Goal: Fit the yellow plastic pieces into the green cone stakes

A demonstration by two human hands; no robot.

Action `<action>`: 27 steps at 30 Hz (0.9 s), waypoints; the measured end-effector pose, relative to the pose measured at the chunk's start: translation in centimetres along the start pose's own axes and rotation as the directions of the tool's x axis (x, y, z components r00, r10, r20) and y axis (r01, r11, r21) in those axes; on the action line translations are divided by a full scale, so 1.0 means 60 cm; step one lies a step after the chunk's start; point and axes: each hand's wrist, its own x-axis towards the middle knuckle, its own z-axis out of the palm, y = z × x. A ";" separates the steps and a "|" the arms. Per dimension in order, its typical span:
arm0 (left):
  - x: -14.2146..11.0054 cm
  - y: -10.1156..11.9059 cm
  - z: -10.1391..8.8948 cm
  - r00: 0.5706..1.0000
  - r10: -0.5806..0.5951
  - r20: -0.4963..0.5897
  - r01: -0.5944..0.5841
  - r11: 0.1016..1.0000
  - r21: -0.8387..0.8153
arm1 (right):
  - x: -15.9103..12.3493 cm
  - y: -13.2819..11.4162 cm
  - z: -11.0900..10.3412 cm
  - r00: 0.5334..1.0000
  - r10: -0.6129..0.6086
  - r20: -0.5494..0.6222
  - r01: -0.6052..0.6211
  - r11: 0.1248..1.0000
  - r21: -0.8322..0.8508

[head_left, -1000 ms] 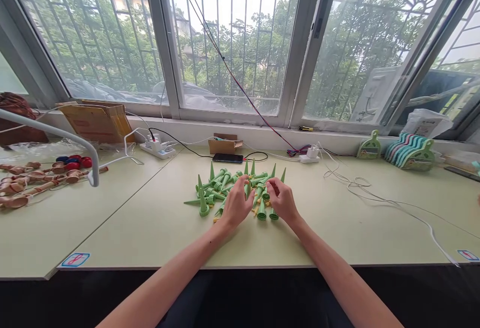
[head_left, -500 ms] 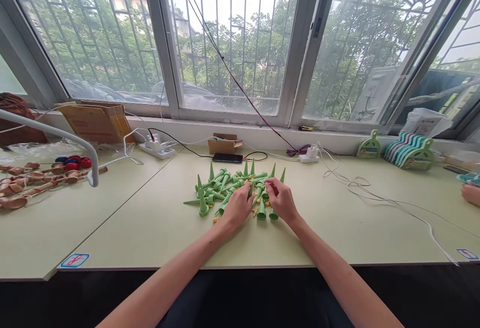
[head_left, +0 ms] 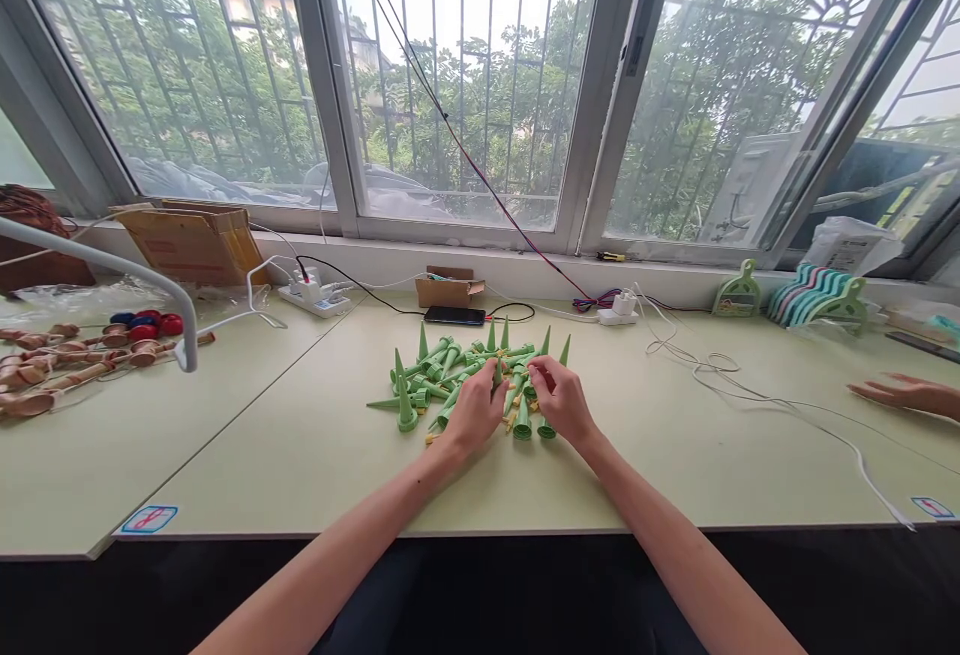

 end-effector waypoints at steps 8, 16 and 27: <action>0.002 -0.002 0.002 0.998 -0.018 -0.056 0.009 0.989 -0.150 | -0.002 0.000 0.001 0.997 -0.023 0.071 0.021 0.999 0.025; 0.004 -0.004 0.005 0.997 -0.025 -0.076 0.010 0.981 -0.192 | -0.003 0.000 0.001 0.994 -0.028 0.105 0.024 0.999 0.041; 0.002 -0.001 0.003 0.997 -0.048 -0.068 0.033 0.976 -0.215 | -0.002 0.003 0.003 0.997 -0.022 0.077 0.021 1.000 0.019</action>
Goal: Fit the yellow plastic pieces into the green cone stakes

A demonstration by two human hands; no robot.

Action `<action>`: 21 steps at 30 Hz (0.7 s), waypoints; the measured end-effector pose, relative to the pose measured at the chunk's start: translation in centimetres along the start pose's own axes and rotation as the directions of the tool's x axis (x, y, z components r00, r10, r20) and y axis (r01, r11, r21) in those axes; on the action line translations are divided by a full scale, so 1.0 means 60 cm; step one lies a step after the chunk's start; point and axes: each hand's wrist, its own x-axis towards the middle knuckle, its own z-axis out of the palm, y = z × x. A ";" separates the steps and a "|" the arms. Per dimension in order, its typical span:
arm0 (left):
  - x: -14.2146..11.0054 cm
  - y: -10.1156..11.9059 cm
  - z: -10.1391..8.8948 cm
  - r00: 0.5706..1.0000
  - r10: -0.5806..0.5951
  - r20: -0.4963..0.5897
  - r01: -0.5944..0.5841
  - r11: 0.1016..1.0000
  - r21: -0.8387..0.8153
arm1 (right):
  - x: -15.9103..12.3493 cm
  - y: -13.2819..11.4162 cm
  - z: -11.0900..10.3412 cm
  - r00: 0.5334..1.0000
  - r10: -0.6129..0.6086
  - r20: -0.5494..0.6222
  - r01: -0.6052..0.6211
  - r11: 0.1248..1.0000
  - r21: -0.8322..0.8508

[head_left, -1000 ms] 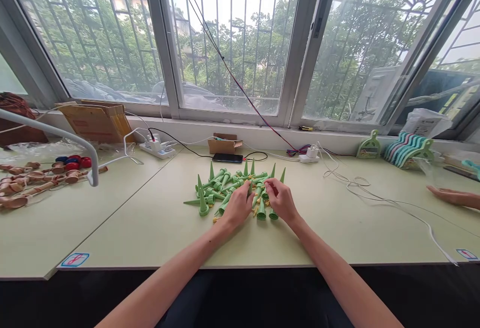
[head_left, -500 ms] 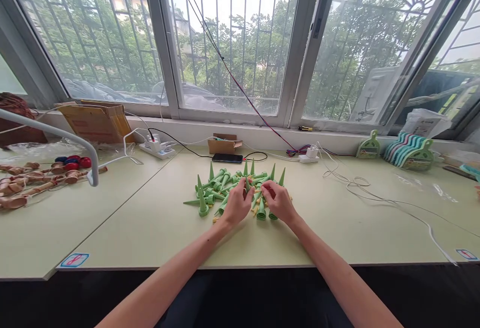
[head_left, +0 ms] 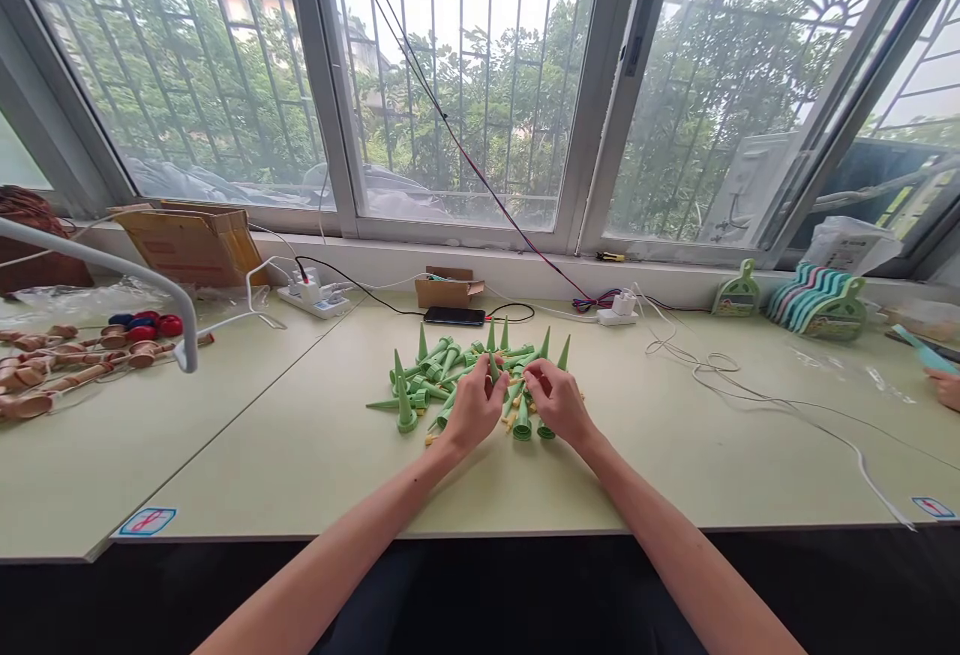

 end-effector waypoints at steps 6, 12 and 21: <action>0.000 0.002 0.000 1.000 0.003 0.024 -0.003 1.000 -0.004 | -0.001 -0.001 0.000 0.997 -0.040 0.067 0.039 0.999 0.021; -0.001 0.004 0.000 0.999 0.004 0.041 -0.004 1.000 -0.005 | -0.001 0.004 0.001 0.993 -0.080 0.091 0.079 0.997 0.015; -0.002 0.007 -0.001 0.998 0.005 0.055 -0.005 1.000 -0.008 | -0.001 0.008 0.003 0.989 -0.102 0.109 0.100 0.995 0.026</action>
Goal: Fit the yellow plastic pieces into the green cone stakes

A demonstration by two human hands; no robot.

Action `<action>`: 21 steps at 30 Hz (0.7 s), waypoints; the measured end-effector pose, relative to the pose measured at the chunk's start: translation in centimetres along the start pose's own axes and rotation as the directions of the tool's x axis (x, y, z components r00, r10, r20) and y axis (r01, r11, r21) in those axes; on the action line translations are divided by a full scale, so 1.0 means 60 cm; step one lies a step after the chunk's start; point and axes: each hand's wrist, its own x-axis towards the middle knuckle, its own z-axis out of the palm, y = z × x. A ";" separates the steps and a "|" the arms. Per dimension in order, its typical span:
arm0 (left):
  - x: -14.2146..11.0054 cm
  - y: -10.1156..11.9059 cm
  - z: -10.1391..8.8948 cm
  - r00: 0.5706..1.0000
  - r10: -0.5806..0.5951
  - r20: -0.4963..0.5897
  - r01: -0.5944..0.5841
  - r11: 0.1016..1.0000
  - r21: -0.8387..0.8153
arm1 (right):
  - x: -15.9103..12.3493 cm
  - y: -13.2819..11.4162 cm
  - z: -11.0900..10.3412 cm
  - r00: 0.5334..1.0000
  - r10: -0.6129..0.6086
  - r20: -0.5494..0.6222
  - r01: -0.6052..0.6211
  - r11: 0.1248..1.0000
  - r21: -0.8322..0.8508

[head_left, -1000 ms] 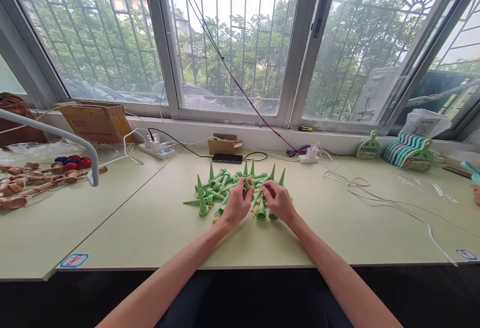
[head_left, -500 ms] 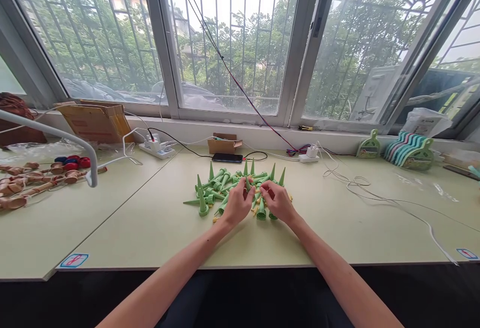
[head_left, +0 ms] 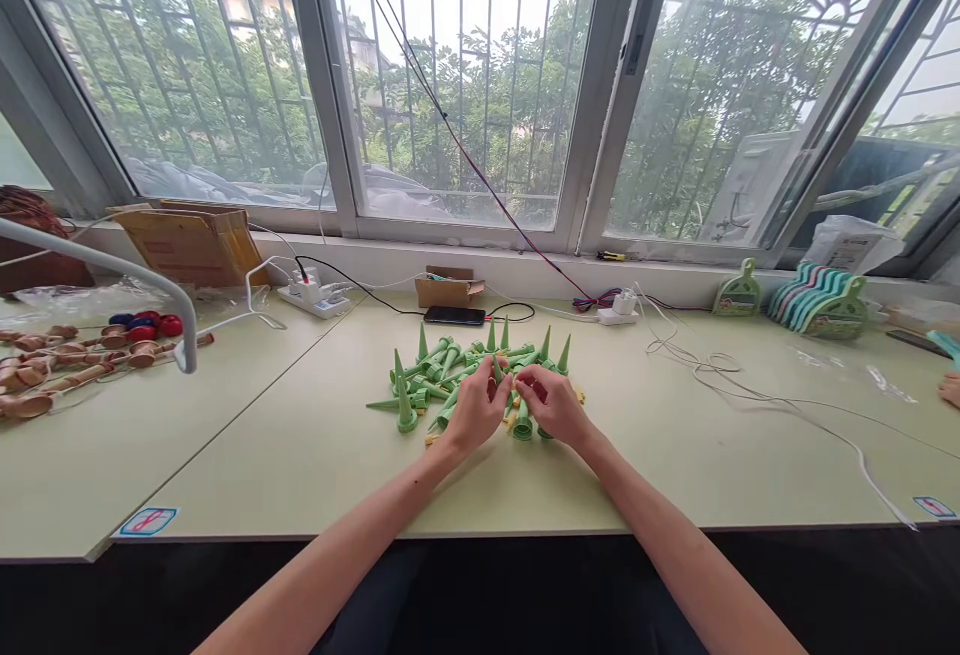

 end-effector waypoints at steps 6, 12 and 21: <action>0.000 0.002 0.000 1.000 0.005 -0.007 -0.005 1.000 0.004 | 0.000 0.001 0.000 1.000 0.001 0.000 -0.001 1.000 -0.010; 0.001 0.000 0.001 1.000 0.003 -0.020 -0.003 1.000 -0.003 | -0.001 -0.001 -0.001 1.000 0.008 0.001 -0.008 1.000 -0.012; 0.002 -0.004 0.002 0.999 -0.005 -0.047 0.004 1.000 -0.021 | -0.001 -0.003 -0.002 1.000 0.011 -0.008 -0.011 1.000 0.005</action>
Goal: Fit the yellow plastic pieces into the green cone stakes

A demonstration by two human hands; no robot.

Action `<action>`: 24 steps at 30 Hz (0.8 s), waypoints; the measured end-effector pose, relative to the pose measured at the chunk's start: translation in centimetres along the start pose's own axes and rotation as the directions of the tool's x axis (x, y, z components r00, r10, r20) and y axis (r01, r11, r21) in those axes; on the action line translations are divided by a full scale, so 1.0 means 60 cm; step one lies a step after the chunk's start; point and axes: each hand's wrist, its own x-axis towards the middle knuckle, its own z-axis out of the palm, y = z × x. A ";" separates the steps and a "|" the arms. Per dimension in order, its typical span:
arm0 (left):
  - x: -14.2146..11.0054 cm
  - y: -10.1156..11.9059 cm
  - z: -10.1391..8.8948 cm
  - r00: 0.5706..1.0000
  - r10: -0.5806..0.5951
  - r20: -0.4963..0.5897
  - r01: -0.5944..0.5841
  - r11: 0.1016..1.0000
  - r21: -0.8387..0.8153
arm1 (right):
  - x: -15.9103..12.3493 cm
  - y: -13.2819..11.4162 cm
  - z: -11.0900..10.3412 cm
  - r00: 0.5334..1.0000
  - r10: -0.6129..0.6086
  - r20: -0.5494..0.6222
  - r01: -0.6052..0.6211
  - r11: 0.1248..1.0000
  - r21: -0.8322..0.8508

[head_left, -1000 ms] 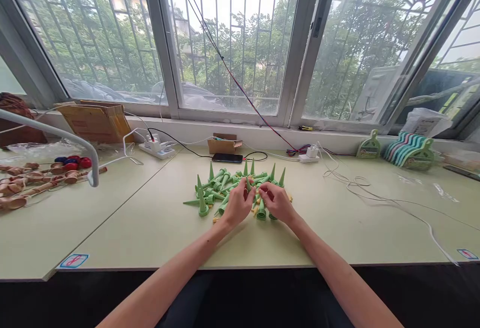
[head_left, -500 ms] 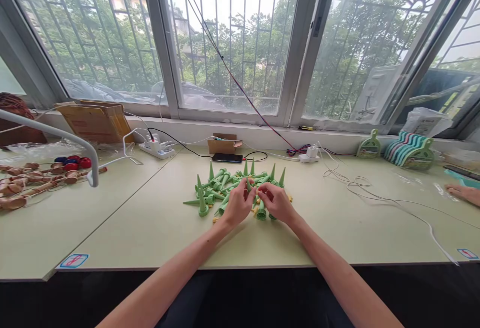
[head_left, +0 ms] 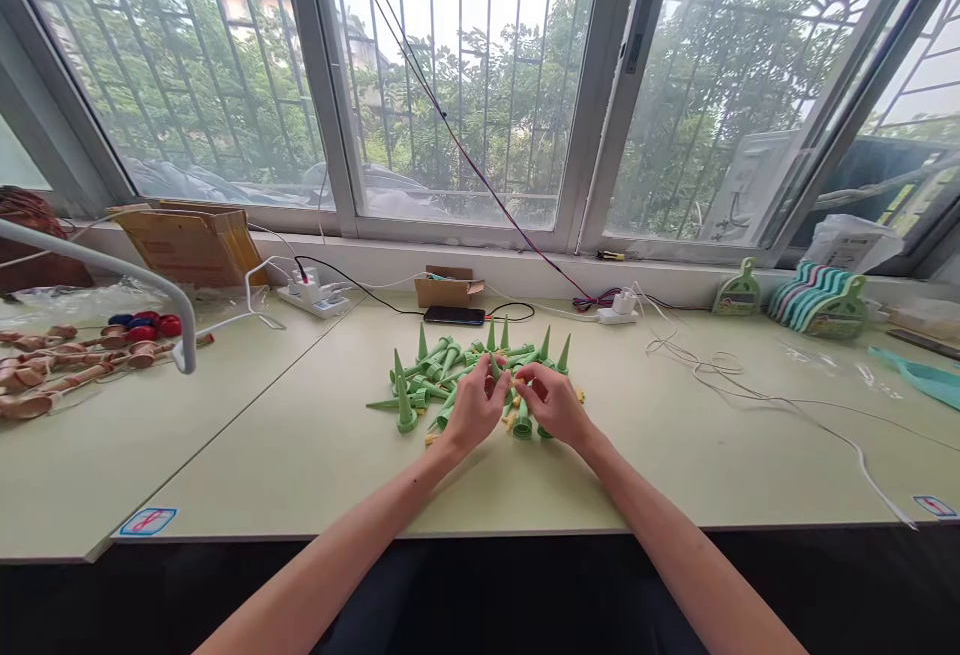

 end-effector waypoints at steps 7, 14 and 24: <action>-0.001 0.000 -0.001 1.000 0.018 0.015 -0.018 0.999 0.027 | 0.001 0.001 0.000 1.000 -0.001 0.005 0.001 1.000 -0.006; -0.002 0.001 -0.002 0.999 0.044 0.025 -0.046 0.998 0.052 | 0.001 0.005 0.002 1.000 0.000 0.009 0.000 1.000 -0.015; -0.002 0.005 -0.004 0.997 0.064 0.036 -0.066 0.995 0.076 | 0.001 0.005 0.001 0.999 0.029 0.026 -0.028 0.999 -0.031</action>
